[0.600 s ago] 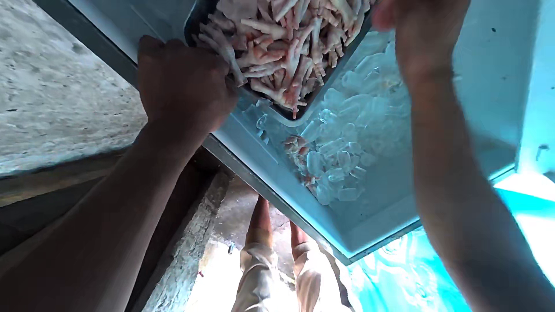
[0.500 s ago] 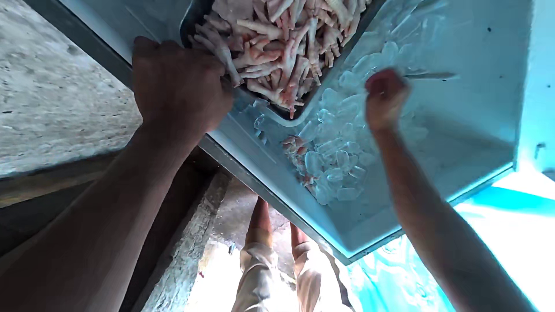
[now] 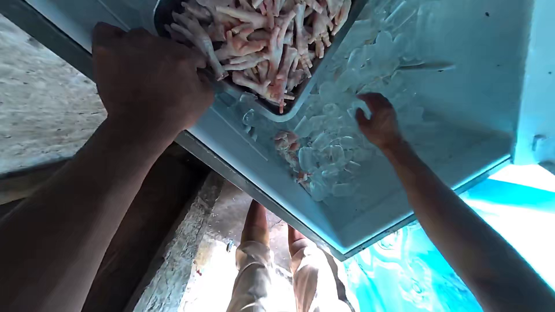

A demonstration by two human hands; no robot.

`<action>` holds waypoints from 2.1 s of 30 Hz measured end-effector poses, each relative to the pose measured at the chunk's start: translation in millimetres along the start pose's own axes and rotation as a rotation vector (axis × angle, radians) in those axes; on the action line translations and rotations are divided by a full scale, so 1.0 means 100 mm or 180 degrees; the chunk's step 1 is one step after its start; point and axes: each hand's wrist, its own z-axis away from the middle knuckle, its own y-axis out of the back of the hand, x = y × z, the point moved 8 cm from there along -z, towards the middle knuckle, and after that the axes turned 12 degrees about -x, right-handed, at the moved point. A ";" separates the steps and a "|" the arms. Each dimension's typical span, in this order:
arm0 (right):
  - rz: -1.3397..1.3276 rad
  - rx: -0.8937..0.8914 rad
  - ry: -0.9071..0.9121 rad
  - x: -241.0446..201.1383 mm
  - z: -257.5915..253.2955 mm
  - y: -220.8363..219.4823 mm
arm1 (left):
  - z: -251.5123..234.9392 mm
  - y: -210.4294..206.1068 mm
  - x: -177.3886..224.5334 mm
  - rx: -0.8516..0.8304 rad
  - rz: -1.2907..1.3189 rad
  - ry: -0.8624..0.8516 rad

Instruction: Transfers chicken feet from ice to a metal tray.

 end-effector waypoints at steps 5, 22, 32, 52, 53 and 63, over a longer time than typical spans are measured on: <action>-0.0038 0.0646 0.1057 -0.57 -0.48 -0.51 | -0.06 -0.06 -0.04 -0.0035 -0.0007 -0.0064; 0.0104 -0.0352 -0.0445 0.58 -0.64 -0.29 | -0.05 -0.03 -0.04 0.0093 0.0005 -0.0054; -0.0230 -0.1067 -0.1901 0.59 -0.75 -0.38 | -0.06 -0.11 -0.11 -0.0025 0.0164 0.0089; -0.3237 -0.0230 -0.2238 1.11 -0.71 -0.46 | -0.06 -0.06 -0.04 0.0042 0.0168 0.0048; -0.3176 -0.0260 -0.2298 1.08 -0.72 -0.44 | -0.05 -0.05 -0.04 0.0083 0.0153 0.0041; -0.1725 -0.0348 -0.2073 1.11 -0.94 -0.37 | -0.02 -0.03 -0.03 0.0063 0.0252 0.0035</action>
